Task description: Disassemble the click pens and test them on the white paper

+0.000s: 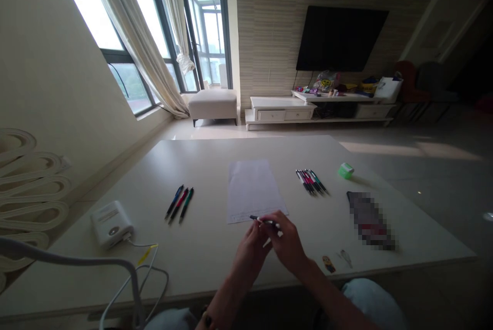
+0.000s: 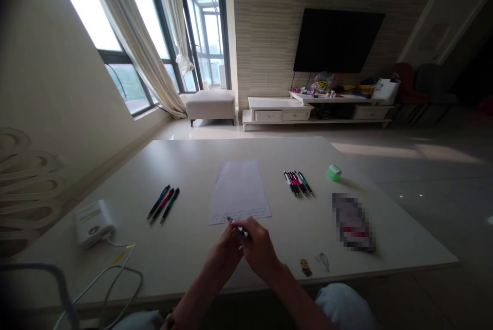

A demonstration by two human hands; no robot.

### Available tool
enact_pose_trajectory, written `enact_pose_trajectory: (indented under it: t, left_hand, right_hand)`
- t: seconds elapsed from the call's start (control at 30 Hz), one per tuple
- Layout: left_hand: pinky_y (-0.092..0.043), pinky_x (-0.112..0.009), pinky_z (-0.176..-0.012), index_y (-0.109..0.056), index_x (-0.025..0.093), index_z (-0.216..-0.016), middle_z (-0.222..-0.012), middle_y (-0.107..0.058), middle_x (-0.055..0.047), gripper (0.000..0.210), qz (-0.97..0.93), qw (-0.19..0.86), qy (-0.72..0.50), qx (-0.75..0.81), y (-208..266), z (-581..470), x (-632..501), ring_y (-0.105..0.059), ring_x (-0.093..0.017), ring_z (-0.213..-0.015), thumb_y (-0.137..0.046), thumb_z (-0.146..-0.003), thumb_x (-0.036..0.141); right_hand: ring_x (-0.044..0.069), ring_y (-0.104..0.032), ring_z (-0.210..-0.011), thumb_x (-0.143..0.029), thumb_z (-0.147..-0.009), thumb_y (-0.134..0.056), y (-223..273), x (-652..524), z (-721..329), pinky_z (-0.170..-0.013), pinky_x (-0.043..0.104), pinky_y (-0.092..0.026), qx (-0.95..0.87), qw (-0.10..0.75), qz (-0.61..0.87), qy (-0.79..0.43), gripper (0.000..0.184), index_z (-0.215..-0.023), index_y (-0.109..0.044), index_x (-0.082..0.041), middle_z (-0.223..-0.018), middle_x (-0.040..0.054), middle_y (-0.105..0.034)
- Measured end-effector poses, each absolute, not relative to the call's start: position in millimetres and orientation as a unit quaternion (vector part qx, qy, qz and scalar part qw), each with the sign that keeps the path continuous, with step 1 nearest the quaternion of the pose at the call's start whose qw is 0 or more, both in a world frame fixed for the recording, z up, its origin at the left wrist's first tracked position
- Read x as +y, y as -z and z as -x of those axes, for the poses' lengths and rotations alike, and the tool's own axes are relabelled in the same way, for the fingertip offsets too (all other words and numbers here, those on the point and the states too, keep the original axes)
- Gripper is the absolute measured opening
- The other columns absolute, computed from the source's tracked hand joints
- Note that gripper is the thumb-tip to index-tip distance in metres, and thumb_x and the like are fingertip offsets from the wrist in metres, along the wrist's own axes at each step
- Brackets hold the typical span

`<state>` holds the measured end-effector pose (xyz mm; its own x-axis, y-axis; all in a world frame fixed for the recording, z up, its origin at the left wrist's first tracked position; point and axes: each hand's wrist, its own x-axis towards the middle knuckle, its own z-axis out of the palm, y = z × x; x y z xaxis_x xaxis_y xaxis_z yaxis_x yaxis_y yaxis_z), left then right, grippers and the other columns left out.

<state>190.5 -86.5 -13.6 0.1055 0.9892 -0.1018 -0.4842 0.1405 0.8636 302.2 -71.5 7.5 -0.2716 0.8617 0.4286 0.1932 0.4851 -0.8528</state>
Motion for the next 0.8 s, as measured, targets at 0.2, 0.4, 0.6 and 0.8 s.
enact_pose_trajectory:
  t: [0.2,0.4,0.6,0.8]
  left_hand:
    - [-0.043,-0.044,-0.095,-0.058,0.022,-0.112,-0.115,-0.063,-0.009,0.032,-0.664,0.354,-0.421,0.507,12.4,-194.0,-93.1,-0.056,-0.023,-0.108,-0.042,-0.089,0.039]
    - [-0.028,-0.054,-0.104,-0.035,0.021,-0.136,-0.141,-0.038,-0.011,0.048,-0.799,0.034,-0.248,0.546,31.5,-191.2,-88.7,-0.029,-0.026,-0.133,-0.043,-0.089,0.025]
    - [-0.025,-0.059,-0.104,-0.039,0.021,-0.133,-0.139,-0.041,-0.01,0.043,-0.798,0.016,-0.212,0.564,34.2,-191.4,-90.0,-0.031,-0.028,-0.131,-0.039,-0.091,0.028]
    - [-0.029,-0.057,-0.102,-0.047,0.02,-0.126,-0.129,-0.052,-0.011,0.038,-0.794,-0.011,-0.234,0.562,36.2,-190.3,-94.1,-0.044,-0.027,-0.122,-0.04,-0.09,0.023]
  right_hand:
    - [0.016,-0.056,-0.074,-0.04,-0.083,-0.051,-21.5,-19.9,-350.6,-0.072,0.033,-0.045,-0.389,0.678,0.375,-0.499,0.019,-0.086,-0.055,-0.021,-0.08,0.0023,-0.059]
    - [0.011,-0.028,-0.042,-0.051,-0.083,-0.041,-18.6,7.2,-397.6,-0.043,0.026,-0.032,-0.292,0.632,0.289,-0.657,0.037,-0.061,-0.041,-0.022,-0.05,-0.0068,-0.026]
    - [0.01,-0.017,-0.041,-0.043,-0.081,-0.037,-18.2,2.2,-397.6,-0.039,0.025,-0.023,-0.283,0.634,0.265,-0.669,0.035,-0.055,-0.028,-0.022,-0.05,-0.0074,-0.018]
    - [0.01,-0.015,-0.041,-0.047,-0.079,-0.038,-24.7,0.7,-396.4,-0.039,0.025,-0.021,-0.292,0.615,0.272,-0.68,0.032,-0.059,-0.035,-0.023,-0.049,-0.0082,-0.018]
